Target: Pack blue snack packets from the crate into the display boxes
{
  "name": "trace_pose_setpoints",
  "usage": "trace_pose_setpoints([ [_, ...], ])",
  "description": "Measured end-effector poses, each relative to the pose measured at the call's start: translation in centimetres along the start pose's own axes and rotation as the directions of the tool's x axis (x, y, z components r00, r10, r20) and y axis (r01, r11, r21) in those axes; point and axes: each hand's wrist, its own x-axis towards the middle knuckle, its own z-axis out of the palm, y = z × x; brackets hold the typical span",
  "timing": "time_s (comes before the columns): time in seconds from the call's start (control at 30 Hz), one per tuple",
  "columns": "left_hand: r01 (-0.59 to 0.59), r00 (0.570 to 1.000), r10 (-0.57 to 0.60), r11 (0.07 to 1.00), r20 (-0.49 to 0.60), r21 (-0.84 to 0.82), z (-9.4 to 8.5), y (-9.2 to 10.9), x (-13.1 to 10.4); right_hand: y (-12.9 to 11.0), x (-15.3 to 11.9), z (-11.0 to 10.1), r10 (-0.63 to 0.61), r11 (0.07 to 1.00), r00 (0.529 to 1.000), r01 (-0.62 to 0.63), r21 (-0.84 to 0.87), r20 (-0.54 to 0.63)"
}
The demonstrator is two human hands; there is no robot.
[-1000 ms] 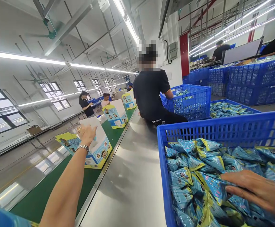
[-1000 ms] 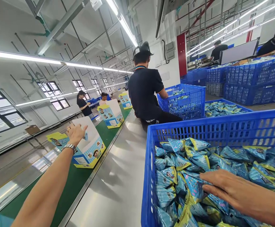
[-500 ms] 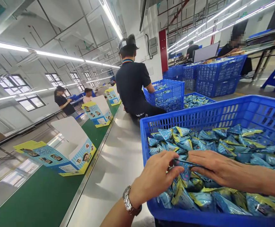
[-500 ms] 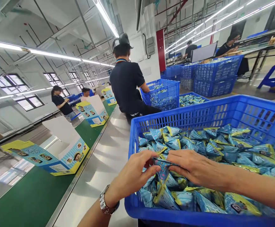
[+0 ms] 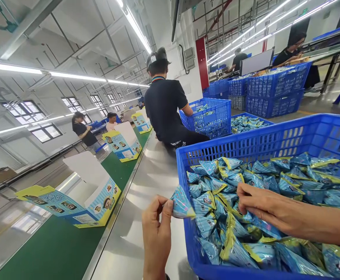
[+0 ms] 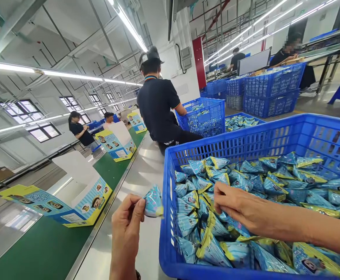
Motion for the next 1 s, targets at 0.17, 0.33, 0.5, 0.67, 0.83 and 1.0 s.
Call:
trace_pose_setpoints([
  [0.17, 0.006, 0.985, 0.000, 0.999, 0.173, -0.034, 0.0, 0.5, -0.6, 2.2, 0.5, 0.3, -0.011, 1.000, 0.999, 0.009, -0.029, -0.049],
  [0.33, 0.049, 0.966, -0.029, 0.996, 0.255, -0.073, 1.3, 0.2, -0.6, 2.0, 0.5, -0.9, 0.062, 0.993, 0.998, -0.060, 0.098, -0.019],
  [0.5, 0.003, 0.944, -0.050, 0.990, 0.326, 0.143, 3.9, -0.7, -1.2, 2.5, 1.0, -1.7, 0.101, 0.992, 0.992, -0.094, 0.089, -0.079],
  [0.67, 0.039, 0.911, -0.088, 0.991, 0.403, 0.129, 5.8, -0.2, -1.4, 2.6, 0.9, -1.5, 0.099, 0.989, 0.995, -0.095, 0.112, -0.029],
  [0.83, 0.103, 0.880, -0.151, 0.986, 0.450, 0.128, 6.2, 0.2, -1.1, 1.9, 0.8, -1.2, 0.079, 0.996, 0.996, -0.077, 0.041, -0.044],
  [1.0, 0.122, 0.873, -0.170, 0.984, 0.458, 0.133, 6.1, 0.5, -0.9, 1.0, 1.0, -1.9, 0.131, 0.989, 0.991, -0.129, 0.074, -0.016],
])
